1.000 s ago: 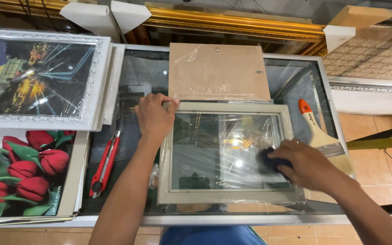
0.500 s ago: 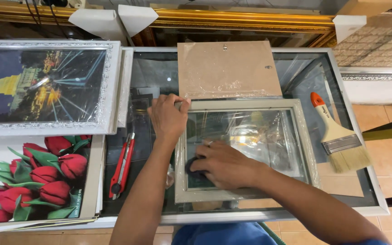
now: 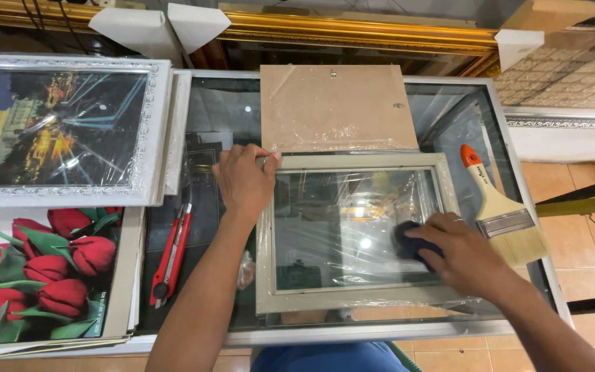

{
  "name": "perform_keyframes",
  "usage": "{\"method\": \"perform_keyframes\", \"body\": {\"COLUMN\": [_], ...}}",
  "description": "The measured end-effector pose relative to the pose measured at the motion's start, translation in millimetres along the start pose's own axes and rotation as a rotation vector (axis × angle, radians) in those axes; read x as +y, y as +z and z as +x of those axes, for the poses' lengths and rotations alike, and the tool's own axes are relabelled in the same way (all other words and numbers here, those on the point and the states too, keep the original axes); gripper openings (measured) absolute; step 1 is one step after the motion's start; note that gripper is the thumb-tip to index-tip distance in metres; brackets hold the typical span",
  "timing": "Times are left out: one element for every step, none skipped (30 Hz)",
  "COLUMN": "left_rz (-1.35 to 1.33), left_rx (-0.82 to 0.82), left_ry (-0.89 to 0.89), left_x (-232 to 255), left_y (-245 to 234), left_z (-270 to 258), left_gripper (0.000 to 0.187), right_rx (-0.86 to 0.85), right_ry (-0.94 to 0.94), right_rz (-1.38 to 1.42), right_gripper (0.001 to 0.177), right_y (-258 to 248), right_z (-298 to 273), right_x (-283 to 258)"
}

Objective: Cleaning the glass of a picture frame with a cloth.

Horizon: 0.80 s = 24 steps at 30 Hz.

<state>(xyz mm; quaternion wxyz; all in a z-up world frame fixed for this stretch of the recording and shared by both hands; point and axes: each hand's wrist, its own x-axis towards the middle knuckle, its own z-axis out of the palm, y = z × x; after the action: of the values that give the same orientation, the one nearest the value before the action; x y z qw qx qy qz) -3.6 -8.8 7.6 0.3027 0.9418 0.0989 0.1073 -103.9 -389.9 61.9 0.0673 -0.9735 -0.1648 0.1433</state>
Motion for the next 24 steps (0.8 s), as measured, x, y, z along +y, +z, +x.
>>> {"method": "perform_keyframes", "body": {"left_rz": [0.002,0.005,0.007,0.008,0.004,-0.001,-0.003,0.006,0.015,0.012,0.011,0.012,0.011,-0.020,-0.051,-0.050,-0.059,-0.067,-0.065,-0.059,-0.052,-0.049,-0.055,-0.059], "left_rx": [-0.001,0.003,0.007,0.008,0.012,0.017,0.018,0.007,-0.004,-0.003,-0.008,-0.020,-0.026,0.000,0.026,0.026,0.037,0.047,0.047,0.048,0.049,0.048,0.055,0.062], "left_ry": [0.000,0.004,0.008,0.012,0.013,0.014,0.018,0.010,0.001,0.004,0.007,0.004,0.002,0.004,0.006,0.007,0.008,0.007,0.008,0.004,0.000,0.003,0.000,-0.006], "left_x": [-1.6,-2.9,-3.9,-5.5,-6.6,-6.2,-4.9,-4.3,-3.7,-3.0,-2.5,-3.7,-1.2,0.5,2.0,1.5,0.7,-1.5,0.6,2.7,4.6,5.9,7.0,7.8], "left_y": [1.7,3.0,4.2,4.0,4.0,4.4,4.2,3.1,2.4,0.7,-0.3,-0.8,-0.7,-2.1,-4.1,-2.9,-1.9,-1.5,-1.6,-2.6,-3.6,-4.2,-4.7,-5.6], "left_z": [0.2,0.5,0.3,0.6,0.7,1.0,1.1,1.3,1.8,3.0,4.5,1.6,-0.7,0.1,1.3,2.1,3.0,3.6,1.8,1.4,1.0,0.9,0.7,-0.6], "left_gripper": [0.015,0.018,0.020,0.020,0.021,0.022,0.022,0.023,0.025,0.025,0.026,0.027,0.027,0.025,0.023,0.023,0.024,0.025,0.025,0.026,0.027,0.027,0.027,0.026], "right_rx": [-0.001,0.050,0.103,0.106,0.200,0.294,0.297,0.310,0.323,0.326,0.301,0.268,0.263,0.325,0.387,0.388,0.438,0.486,0.486,0.404,0.323,0.323,0.304,0.283], "right_ry": [0.000,-0.079,-0.158,-0.156,-0.219,-0.282,-0.279,-0.282,-0.285,-0.284,-0.198,-0.112,-0.109,-0.016,0.077,0.078,0.191,0.304,0.304,0.427,0.549,0.551,0.544,0.536], "right_rz": [0.002,0.006,0.010,0.011,0.015,0.017,0.015,0.060,0.105,0.102,0.116,0.133,0.133,0.081,0.029,0.030,-0.073,-0.176,-0.174,-0.122,-0.069,-0.065,-0.077,-0.090], "right_gripper": [0.034,0.034,0.034,0.034,0.033,0.032,0.032,0.032,0.031,0.031,0.034,0.038,0.038,0.035,0.032,0.032,0.031,0.029,0.029,0.034,0.039,0.039,0.040,0.041], "right_y": [2.0,3.7,5.1,20.2,34.9,48.5,48.3,48.1,48.1,47.1,46.5,48.2,44.4,39.2,33.6,34.1,34.6,35.9,32.5,29.0,25.7,23.0,20.4,17.7], "right_z": [11.1,21.9,32.1,47.7,63.1,78.3,81.3,85.3,89.4,87.3,85.6,80.7,72.6,67.6,63.0,56.0,49.0,42.3,34.2,27.6,21.0,27.8,34.7,41.1], "right_x": [-26.0,-52.3,-78.4,-100.8,-122.7,-143.4,-160.5,-178.0,-195.2,-192.2,-188.9,-186.5,-165.1,-145.0,-125.3,-89.7,-54.4,-20.4,-9.6,0.8,11.1,-11.2,-33.5,-56.0]}}
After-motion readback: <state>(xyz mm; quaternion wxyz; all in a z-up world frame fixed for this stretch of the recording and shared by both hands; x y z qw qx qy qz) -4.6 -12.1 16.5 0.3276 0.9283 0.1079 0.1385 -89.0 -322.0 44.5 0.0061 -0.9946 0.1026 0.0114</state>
